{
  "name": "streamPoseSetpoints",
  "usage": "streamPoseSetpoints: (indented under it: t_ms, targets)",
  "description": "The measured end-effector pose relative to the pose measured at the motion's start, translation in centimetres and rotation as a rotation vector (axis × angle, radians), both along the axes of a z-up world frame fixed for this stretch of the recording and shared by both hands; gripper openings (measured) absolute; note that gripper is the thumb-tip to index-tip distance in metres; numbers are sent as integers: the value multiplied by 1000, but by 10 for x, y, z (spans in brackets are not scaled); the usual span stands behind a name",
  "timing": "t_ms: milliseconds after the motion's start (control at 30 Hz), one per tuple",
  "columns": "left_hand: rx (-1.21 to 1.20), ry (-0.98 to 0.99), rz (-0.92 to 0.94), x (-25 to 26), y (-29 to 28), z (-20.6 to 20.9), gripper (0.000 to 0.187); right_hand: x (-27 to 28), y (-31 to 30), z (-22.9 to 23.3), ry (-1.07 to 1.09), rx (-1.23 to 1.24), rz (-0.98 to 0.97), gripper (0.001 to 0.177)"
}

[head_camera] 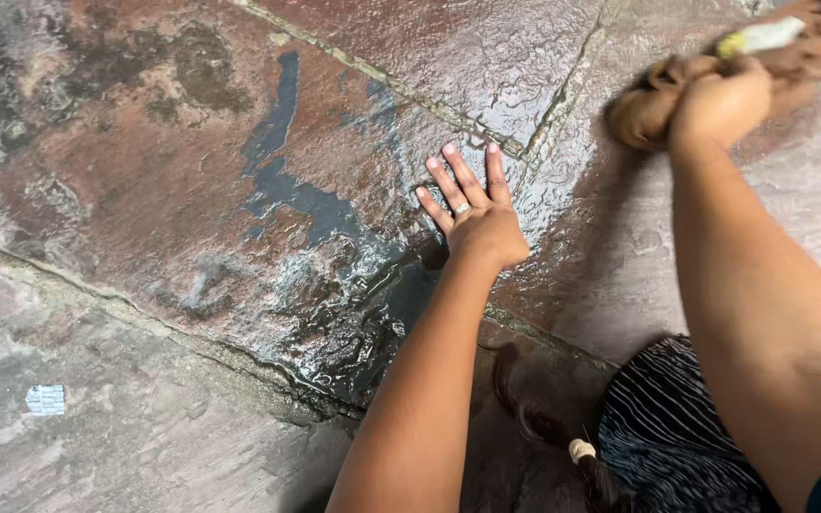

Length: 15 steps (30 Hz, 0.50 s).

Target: The person washes a brown cloth by hand in a bowl of soapy water on the ground and then rinses it.

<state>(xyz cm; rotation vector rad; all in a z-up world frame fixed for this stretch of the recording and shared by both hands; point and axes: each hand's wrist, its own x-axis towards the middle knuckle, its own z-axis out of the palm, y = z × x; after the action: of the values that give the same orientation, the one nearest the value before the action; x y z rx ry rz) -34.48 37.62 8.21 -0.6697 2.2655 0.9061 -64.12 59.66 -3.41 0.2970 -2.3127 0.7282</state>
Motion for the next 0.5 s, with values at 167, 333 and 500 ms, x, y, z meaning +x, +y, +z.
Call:
streamPoseSetpoints:
  t_ms: [167, 333, 500]
  targets:
    - [-41, 36, 56, 0, 5, -3, 130, 90, -83, 47, -392, 10, 113, 23]
    - [-52, 106, 0, 13, -8, -2, 140, 212, -100, 61, -659, 4, 147, 29]
    - [307, 21, 128, 58, -11, 59, 128, 253, -80, 102, -1789, -1184, -79, 28]
